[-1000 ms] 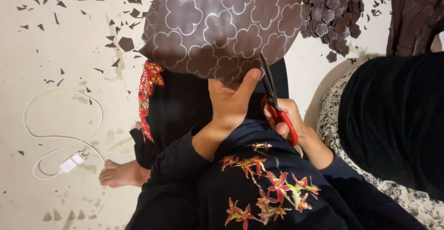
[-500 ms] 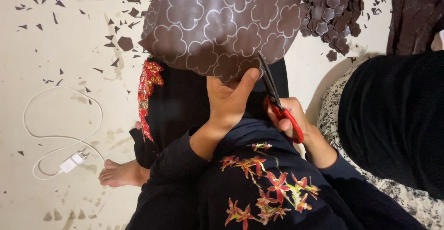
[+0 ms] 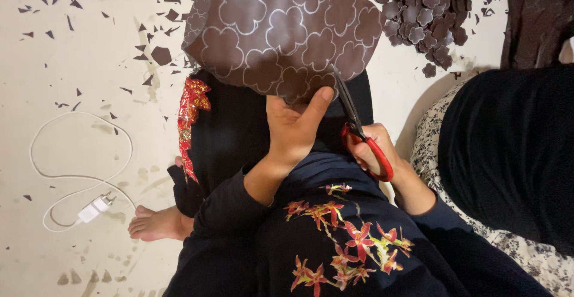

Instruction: The person sits on the floor and uses red-handled scissors to cut small, flower-shaped pieces from a brown patterned fabric sheet. They hold the fabric with one hand and cut along the outlines with the other, accumulating cut pieces and scraps on the floor.

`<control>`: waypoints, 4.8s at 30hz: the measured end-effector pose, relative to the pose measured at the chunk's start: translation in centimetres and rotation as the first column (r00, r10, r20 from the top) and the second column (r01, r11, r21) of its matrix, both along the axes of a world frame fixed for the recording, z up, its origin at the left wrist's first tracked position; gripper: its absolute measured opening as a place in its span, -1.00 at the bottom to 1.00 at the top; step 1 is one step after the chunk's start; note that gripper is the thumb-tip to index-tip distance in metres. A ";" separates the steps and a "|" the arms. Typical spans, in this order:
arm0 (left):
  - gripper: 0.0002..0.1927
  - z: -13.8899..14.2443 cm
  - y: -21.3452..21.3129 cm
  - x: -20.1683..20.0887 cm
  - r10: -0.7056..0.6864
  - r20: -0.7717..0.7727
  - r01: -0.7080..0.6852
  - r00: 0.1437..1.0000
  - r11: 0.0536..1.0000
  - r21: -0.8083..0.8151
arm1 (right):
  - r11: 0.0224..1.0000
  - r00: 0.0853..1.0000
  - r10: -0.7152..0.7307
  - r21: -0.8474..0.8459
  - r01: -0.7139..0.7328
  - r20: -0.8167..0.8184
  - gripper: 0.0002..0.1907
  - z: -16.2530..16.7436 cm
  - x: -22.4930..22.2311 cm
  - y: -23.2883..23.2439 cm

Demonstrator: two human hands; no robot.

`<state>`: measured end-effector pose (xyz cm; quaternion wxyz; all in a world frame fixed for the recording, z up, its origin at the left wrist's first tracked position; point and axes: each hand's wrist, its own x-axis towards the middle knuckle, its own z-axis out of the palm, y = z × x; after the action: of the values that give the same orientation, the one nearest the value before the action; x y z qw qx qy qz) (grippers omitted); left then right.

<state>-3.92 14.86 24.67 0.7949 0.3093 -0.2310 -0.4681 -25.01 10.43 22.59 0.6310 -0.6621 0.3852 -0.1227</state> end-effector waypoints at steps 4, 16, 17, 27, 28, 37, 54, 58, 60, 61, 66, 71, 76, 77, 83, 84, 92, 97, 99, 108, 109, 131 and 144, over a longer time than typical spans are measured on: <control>-0.61 0.0 -0.2 0.7 0.040 0.021 -0.040 0.999 0.999 0.010 | 0.986 0.988 0.152 -0.066 -0.152 -0.012 -0.16 0.4 -0.4 -1.2; -0.54 -0.9 -2.0 8.3 -0.378 0.139 0.338 0.916 0.909 0.244 | 0.999 0.963 0.043 -0.038 -0.034 0.265 -0.36 2.3 -2.1 -6.0; -0.52 -1.2 -2.2 8.4 -0.423 0.164 0.375 0.891 0.891 0.256 | 0.999 0.952 -0.026 0.039 0.014 0.306 -0.43 2.1 -2.0 -6.0; -0.70 -3.3 -4.2 7.5 -0.636 -0.255 0.655 0.729 0.755 -0.011 | 0.903 0.754 -0.419 0.145 0.405 0.505 -0.63 -0.4 1.6 -6.4; -0.69 -3.3 -4.3 6.8 -0.636 -0.394 0.620 0.664 0.762 -0.185 | 0.891 0.713 -0.429 0.129 0.436 0.554 -0.62 -0.3 2.2 -6.3; -0.59 -8.3 -4.8 0.6 -0.399 -0.190 0.403 0.897 0.915 -0.016 | 0.764 0.898 -0.386 -0.471 0.440 0.213 -0.73 -0.5 4.4 -6.5; -0.52 -9.2 -5.0 4.4 -0.217 -0.033 0.220 0.976 0.964 0.152 | 0.932 0.939 0.132 -0.282 -0.227 -0.318 -0.48 1.3 -2.0 -5.5; -0.58 -7.0 -4.2 4.5 -0.287 0.077 0.269 0.955 0.944 0.190 | 0.923 0.933 0.209 -0.258 -0.287 -0.292 -0.32 2.2 -1.5 -5.4; -0.68 -6.2 -3.7 4.6 -0.343 0.148 0.310 0.928 0.928 0.208 | 0.925 0.926 0.230 -0.228 -0.304 -0.300 -0.23 2.5 -1.0 -5.5; -0.74 -5.9 -3.5 4.6 -0.368 0.192 0.319 0.910 0.916 0.244 | 0.926 0.922 0.242 -0.213 -0.313 -0.303 -0.19 2.7 -0.8 -5.5; -0.77 -4.5 -2.8 4.5 -0.420 0.236 0.378 0.876 0.903 0.203 | 0.880 0.910 0.331 -0.266 -0.393 -0.249 -0.12 3.8 -0.3 -5.9; -0.76 -3.4 -2.4 4.6 -0.431 0.248 0.404 0.868 0.902 0.154 | 0.867 0.901 0.364 -0.268 -0.421 -0.236 -0.07 4.4 0.0 -6.0; -0.78 -2.8 -2.2 4.6 -0.440 0.270 0.411 0.856 0.898 0.158 | 0.881 0.906 0.376 -0.228 -0.415 -0.194 -0.02 4.4 0.1 -5.7; -0.79 -2.8 -2.1 4.6 -0.438 0.273 0.410 0.856 0.899 0.156 | 0.887 0.909 0.377 -0.213 -0.409 -0.176 -0.02 4.4 0.1 -5.7; -0.76 -2.1 -1.9 4.7 -0.437 0.270 0.405 0.858 0.899 0.168 | 0.884 0.904 0.386 -0.209 -0.419 -0.182 -0.03 4.1 -0.1 -5.6; -0.77 -2.0 -1.8 4.7 -0.438 0.269 0.406 0.858 0.898 0.168 | 0.884 0.906 0.382 -0.213 -0.416 -0.184 -0.03 4.0 -0.2 -5.6; -0.83 -1.9 -1.8 4.6 -0.448 0.251 0.426 0.858 0.894 0.138 | 0.911 0.921 0.328 -0.189 -0.367 -0.211 -0.06 3.1 -1.1 -5.7; -0.85 -2.0 -1.9 4.3 -0.447 0.232 0.426 0.864 0.894 0.137 | 0.924 0.932 0.317 -0.164 -0.345 -0.176 -0.09 2.6 -1.7 -5.7; -0.86 -2.0 -2.0 4.2 -0.452 0.222 0.433 0.864 0.892 0.129 | 0.936 0.937 0.288 -0.148 -0.319 -0.199 -0.11 2.3 -1.9 -5.5; -0.87 -2.5 -2.1 3.9 -0.401 0.174 0.377 0.899 0.913 0.158 | 0.956 0.952 0.238 -0.127 -0.265 -0.195 -0.16 1.8 -2.4 -5.5; -0.87 -2.5 -2.3 3.8 -0.394 0.129 0.374 0.910 0.914 0.156 | 0.959 0.953 0.234 -0.114 -0.258 -0.191 -0.16 1.9 -2.3 -5.4; -0.75 -2.8 -2.2 3.2 -0.414 0.079 0.400 0.907 0.904 0.153 | 0.933 0.934 0.303 -0.139 -0.331 -0.189 -0.10 2.9 -1.6 -5.2; -0.73 -3.2 -2.3 2.9 -0.448 0.049 0.443 0.893 0.892 0.092 | 0.924 0.923 0.359 -0.084 -0.372 -0.137 -0.06 3.4 -1.2 -5.4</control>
<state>-1.03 12.56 21.46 0.6452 0.2950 -0.3042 -0.6357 -26.21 5.02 26.00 0.5818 -0.7617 0.2847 0.0163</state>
